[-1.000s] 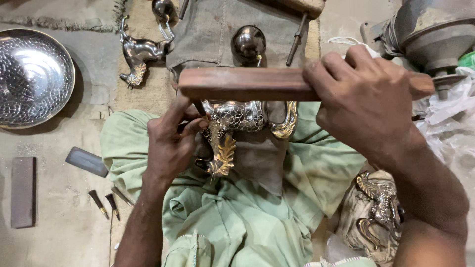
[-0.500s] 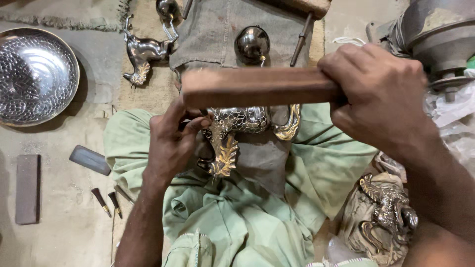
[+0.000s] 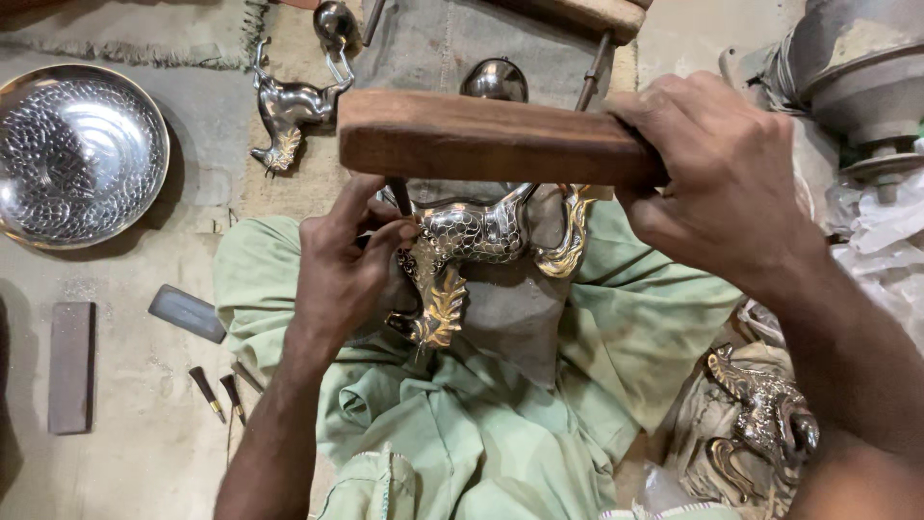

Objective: The person sits on the floor and uses a wooden mallet and a metal punch to create a textured pattern on a silver-colored metal animal figurine. They repeatedly strike the punch against the figurine's body to form small indentations.

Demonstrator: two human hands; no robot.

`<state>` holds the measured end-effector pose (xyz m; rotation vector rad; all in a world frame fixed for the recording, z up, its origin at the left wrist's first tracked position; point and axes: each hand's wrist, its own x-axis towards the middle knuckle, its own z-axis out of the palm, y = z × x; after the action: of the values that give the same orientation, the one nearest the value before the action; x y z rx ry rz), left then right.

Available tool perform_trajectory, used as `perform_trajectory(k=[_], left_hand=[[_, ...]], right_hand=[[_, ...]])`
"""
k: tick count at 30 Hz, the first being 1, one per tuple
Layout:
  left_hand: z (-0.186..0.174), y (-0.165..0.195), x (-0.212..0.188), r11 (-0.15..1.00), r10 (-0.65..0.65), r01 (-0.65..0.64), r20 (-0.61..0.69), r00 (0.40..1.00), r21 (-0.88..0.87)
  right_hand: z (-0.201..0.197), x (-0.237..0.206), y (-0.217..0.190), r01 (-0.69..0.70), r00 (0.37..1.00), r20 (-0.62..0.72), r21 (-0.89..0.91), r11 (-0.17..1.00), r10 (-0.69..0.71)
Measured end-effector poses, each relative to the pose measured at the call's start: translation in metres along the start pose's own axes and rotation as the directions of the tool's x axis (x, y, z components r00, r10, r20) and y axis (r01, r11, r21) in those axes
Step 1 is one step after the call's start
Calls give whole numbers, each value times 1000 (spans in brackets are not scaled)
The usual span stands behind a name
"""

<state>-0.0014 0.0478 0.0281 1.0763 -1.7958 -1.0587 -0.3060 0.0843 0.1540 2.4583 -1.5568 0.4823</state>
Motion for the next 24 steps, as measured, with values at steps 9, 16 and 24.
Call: perform_trajectory(k=[9, 16, 24], left_hand=[[5, 6, 0, 1000, 11, -11, 5, 1000, -27], [7, 8, 0, 996, 13, -12, -8, 1000, 83], [10, 15, 5, 998, -25, 26, -16, 1000, 52]], right_hand=[[24, 2, 22, 26, 997, 72, -50, 998, -22], [11, 7, 20, 82, 978, 207, -231, 970, -34], [16, 14, 28, 72, 997, 23, -79, 994, -70]])
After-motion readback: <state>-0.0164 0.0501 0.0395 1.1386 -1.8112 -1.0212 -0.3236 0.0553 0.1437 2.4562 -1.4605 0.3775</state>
